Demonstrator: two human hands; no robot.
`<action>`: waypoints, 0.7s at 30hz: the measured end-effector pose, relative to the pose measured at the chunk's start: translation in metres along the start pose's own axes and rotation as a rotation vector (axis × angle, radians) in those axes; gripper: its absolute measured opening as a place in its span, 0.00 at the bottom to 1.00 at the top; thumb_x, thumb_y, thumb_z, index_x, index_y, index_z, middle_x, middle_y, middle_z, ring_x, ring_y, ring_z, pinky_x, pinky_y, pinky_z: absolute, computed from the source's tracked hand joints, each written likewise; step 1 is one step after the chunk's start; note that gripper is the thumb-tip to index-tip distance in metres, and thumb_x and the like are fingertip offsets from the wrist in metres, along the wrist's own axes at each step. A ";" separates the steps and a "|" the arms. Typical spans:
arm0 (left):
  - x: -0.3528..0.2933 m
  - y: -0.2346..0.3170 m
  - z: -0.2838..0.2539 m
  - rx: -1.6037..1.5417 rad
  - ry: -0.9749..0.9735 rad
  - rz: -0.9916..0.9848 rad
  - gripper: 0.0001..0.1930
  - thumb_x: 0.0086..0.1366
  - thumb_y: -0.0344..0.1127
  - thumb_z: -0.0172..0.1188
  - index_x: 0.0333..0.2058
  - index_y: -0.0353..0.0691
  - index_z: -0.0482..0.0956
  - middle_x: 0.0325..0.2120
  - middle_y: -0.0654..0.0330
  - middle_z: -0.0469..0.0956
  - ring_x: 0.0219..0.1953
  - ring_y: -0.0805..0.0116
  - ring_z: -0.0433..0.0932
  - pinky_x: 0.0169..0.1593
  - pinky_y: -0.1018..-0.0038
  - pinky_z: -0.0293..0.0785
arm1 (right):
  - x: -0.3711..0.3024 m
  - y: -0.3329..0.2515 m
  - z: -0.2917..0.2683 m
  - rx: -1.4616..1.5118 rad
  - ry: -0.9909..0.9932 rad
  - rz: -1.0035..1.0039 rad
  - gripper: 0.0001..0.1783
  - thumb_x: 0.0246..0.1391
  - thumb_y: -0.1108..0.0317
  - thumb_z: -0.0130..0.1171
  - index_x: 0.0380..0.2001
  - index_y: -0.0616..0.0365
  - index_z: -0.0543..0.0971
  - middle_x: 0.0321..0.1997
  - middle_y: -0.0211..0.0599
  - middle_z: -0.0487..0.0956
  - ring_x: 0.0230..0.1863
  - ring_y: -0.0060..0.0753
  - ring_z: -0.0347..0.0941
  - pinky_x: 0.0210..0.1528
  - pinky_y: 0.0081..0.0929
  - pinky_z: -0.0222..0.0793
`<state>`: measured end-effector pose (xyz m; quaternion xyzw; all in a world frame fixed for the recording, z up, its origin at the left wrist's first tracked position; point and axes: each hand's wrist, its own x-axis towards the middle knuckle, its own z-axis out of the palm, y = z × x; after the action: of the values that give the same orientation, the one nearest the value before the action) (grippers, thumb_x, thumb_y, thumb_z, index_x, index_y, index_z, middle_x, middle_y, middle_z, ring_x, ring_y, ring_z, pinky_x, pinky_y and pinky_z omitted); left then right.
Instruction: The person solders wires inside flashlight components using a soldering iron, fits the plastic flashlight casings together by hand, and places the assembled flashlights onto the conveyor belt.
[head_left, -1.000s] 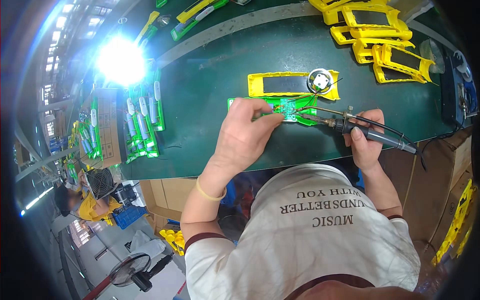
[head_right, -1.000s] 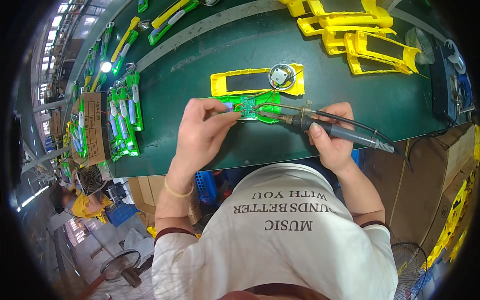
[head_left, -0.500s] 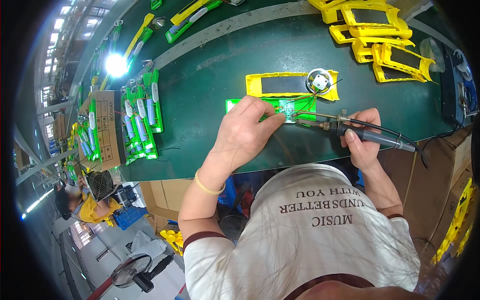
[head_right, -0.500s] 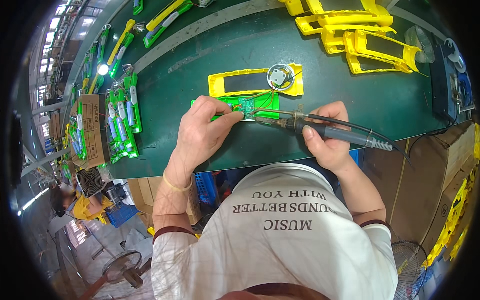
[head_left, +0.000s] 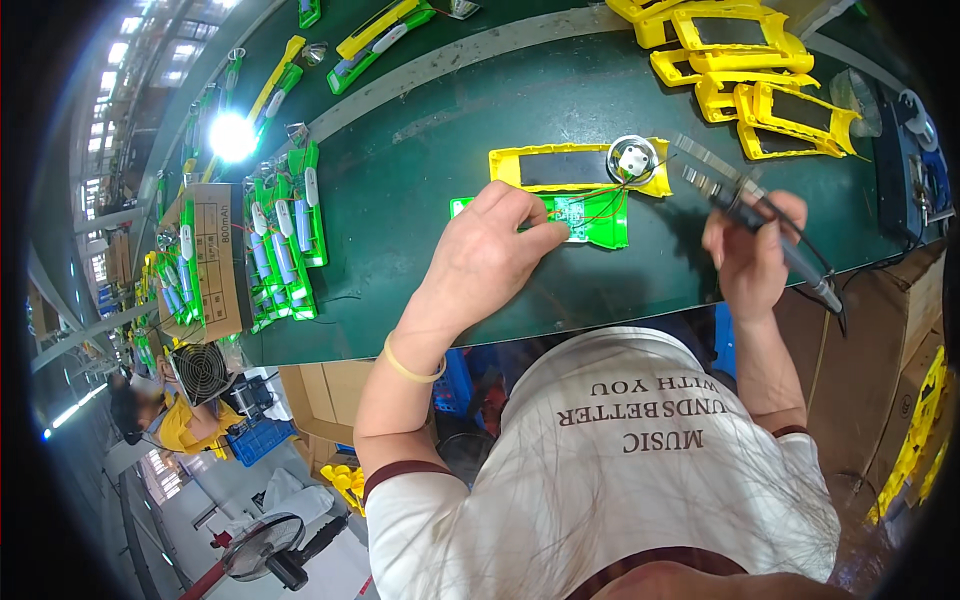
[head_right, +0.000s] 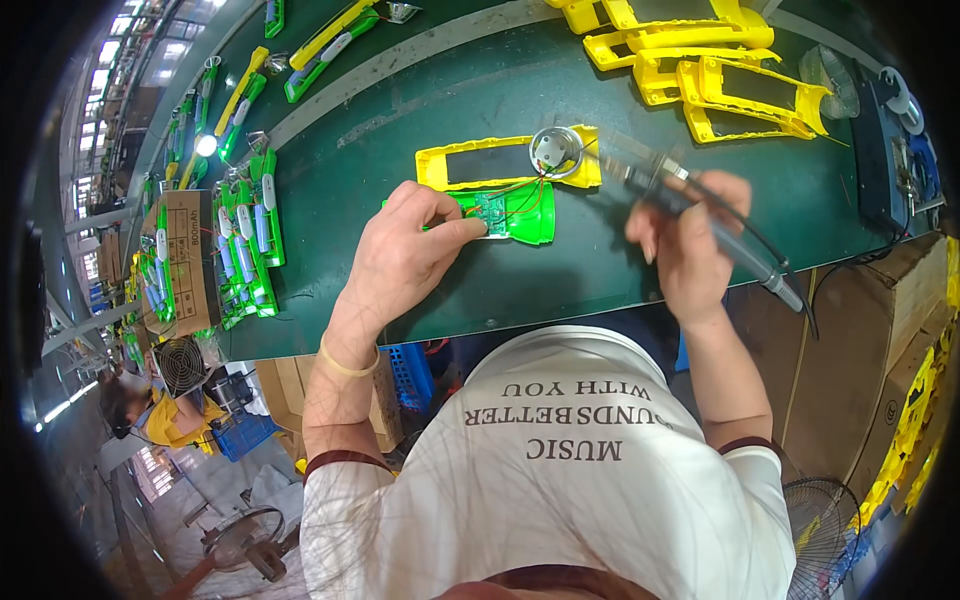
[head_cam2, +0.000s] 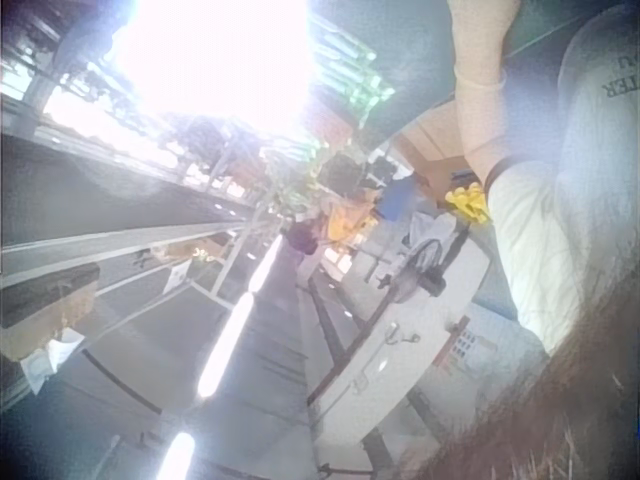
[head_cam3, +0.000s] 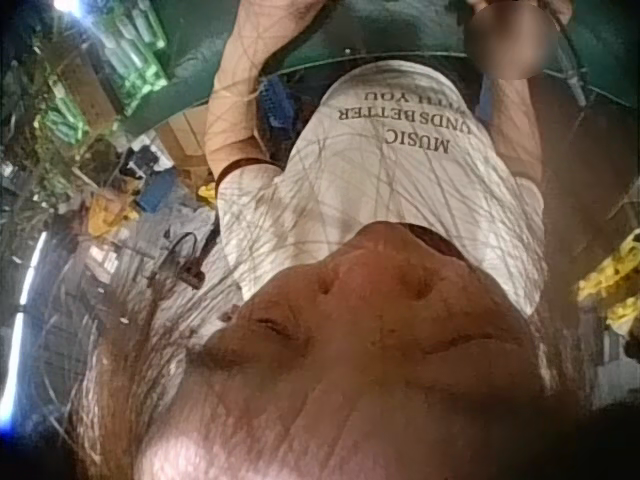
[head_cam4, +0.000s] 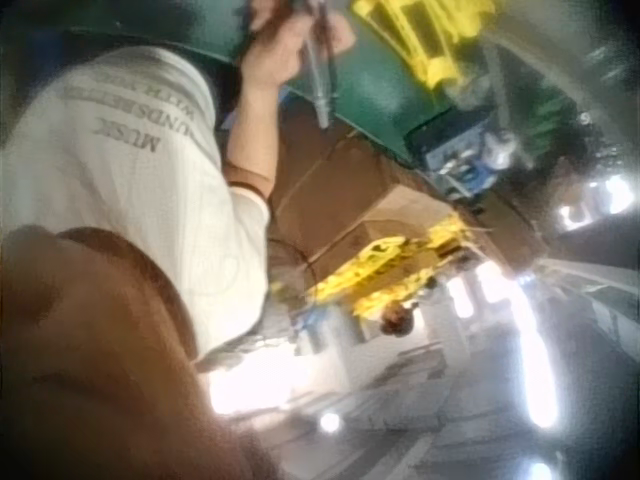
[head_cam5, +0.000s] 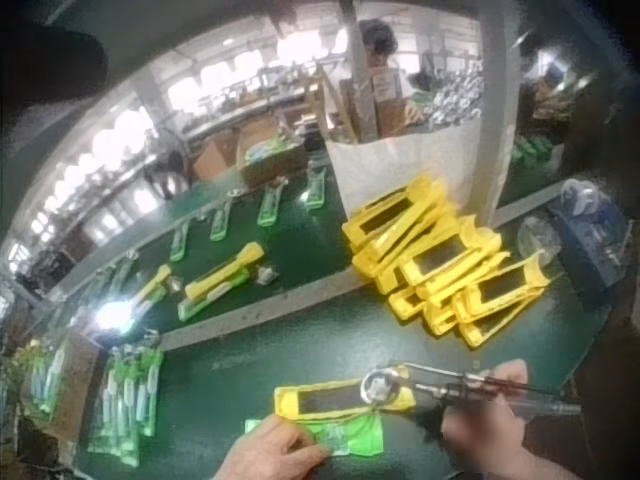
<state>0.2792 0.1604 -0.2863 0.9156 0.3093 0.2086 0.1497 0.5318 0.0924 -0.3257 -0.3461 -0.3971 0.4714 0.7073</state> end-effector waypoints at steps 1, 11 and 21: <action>0.001 0.000 0.000 -0.004 -0.006 0.001 0.12 0.41 0.22 0.61 0.28 0.44 0.79 0.23 0.63 0.68 0.27 0.65 0.68 0.28 0.73 0.67 | 0.010 -0.005 0.008 -0.040 0.003 -0.053 0.17 0.57 0.58 0.49 0.44 0.54 0.59 0.32 0.39 0.70 0.25 0.31 0.70 0.24 0.19 0.63; 0.000 -0.004 0.003 -0.066 0.043 0.006 0.07 0.45 0.29 0.64 0.27 0.44 0.78 0.23 0.62 0.69 0.27 0.64 0.69 0.29 0.71 0.69 | 0.076 -0.005 0.032 -0.773 -0.559 -0.300 0.24 0.48 0.63 0.58 0.47 0.55 0.64 0.31 0.40 0.75 0.32 0.36 0.74 0.33 0.28 0.68; 0.044 0.014 0.031 0.074 0.103 0.105 0.07 0.43 0.28 0.61 0.23 0.41 0.74 0.25 0.60 0.68 0.30 0.61 0.68 0.34 0.68 0.66 | 0.025 -0.007 0.009 -0.251 0.047 0.018 0.33 0.52 0.39 0.46 0.50 0.54 0.59 0.34 0.40 0.72 0.23 0.25 0.69 0.19 0.14 0.59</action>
<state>0.3329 0.1731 -0.2949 0.9235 0.2758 0.2513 0.0888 0.5326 0.1151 -0.3094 -0.4463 -0.4330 0.4159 0.6636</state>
